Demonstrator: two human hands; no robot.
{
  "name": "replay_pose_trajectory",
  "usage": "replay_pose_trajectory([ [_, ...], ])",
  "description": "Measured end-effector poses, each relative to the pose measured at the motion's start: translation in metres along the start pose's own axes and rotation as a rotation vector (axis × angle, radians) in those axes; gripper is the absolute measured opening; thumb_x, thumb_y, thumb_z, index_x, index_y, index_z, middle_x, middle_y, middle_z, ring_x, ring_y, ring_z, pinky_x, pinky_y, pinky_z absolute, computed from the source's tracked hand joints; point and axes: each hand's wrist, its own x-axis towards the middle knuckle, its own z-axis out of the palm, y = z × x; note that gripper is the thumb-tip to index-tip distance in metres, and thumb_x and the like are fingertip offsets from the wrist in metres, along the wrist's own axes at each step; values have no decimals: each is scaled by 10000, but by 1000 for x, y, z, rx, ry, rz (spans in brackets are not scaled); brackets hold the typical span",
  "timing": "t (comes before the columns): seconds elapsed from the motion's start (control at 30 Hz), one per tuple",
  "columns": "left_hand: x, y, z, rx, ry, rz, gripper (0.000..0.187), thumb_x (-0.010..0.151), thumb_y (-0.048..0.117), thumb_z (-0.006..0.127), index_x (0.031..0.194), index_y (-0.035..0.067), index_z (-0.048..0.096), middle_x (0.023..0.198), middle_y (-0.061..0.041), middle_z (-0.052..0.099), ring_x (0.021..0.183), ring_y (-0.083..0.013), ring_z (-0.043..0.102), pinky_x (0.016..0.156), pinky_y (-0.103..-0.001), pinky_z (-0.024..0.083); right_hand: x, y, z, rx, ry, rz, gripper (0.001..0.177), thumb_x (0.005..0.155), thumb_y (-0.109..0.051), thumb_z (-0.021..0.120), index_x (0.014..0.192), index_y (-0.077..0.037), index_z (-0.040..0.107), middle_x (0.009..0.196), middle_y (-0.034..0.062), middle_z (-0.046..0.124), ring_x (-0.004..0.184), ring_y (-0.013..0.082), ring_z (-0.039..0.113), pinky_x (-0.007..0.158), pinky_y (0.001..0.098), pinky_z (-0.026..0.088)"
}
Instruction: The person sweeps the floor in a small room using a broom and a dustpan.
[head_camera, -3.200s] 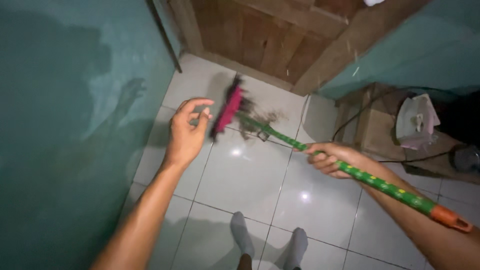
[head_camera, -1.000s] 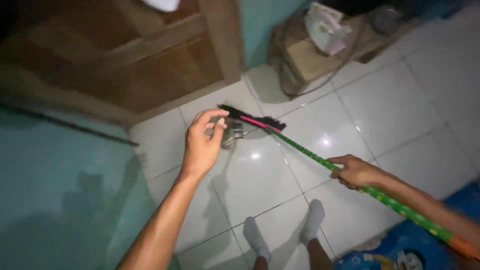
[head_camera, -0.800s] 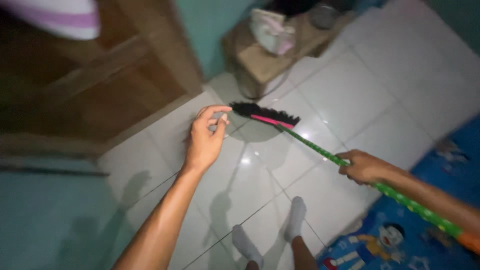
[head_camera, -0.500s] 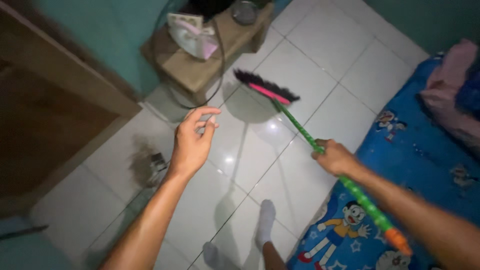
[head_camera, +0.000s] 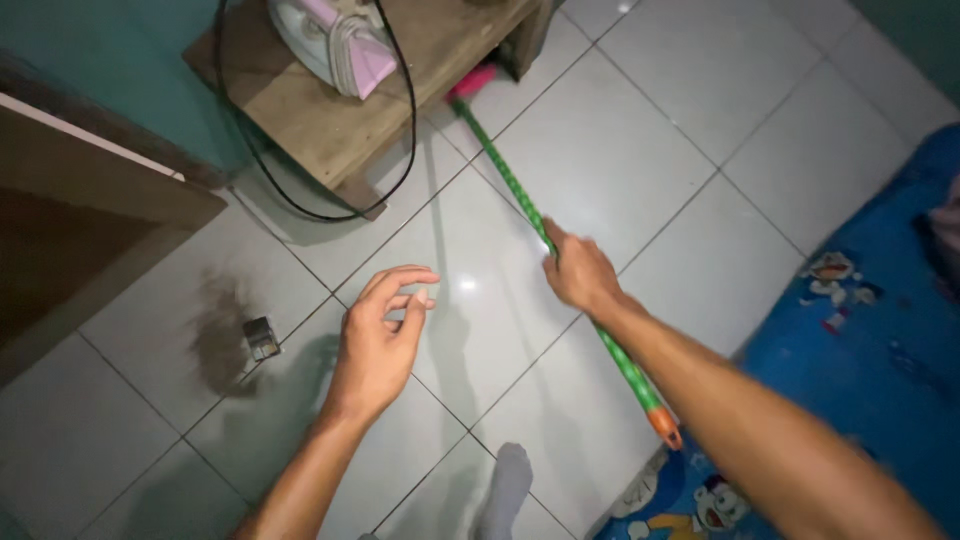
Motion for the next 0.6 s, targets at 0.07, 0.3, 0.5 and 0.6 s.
replay_pose_trajectory([
  [0.07,5,-9,3,15,20,-8,201,853,37,492,1018,58,605,1110,-50,576,858,-146,659,617,-243,541,46,1,10,-47,36,-6,586,782,-95,503,1354,-145,386,986,255,602,931,403,579,833,473,457],
  [0.3,7,-29,-6,56,68,-83,196,849,48,494,1002,73,613,1130,-25,582,868,-136,662,654,-266,535,141,14,37,24,-41,29,509,788,-118,542,1283,-43,450,1053,262,593,995,360,583,885,388,467],
  [0.5,4,-4,-9,-12,67,-76,191,860,41,493,1009,68,609,1111,-39,573,866,-144,655,619,-259,536,30,34,-35,-183,-330,84,607,791,-91,520,1373,-139,358,940,255,634,807,329,667,781,402,522],
  [0.6,3,14,-13,-41,65,-47,195,858,32,488,1011,65,604,1119,-42,565,866,-144,655,625,-252,537,-29,20,-80,-188,-299,-7,574,779,-128,546,1334,-147,402,830,233,652,767,315,663,758,393,519],
])
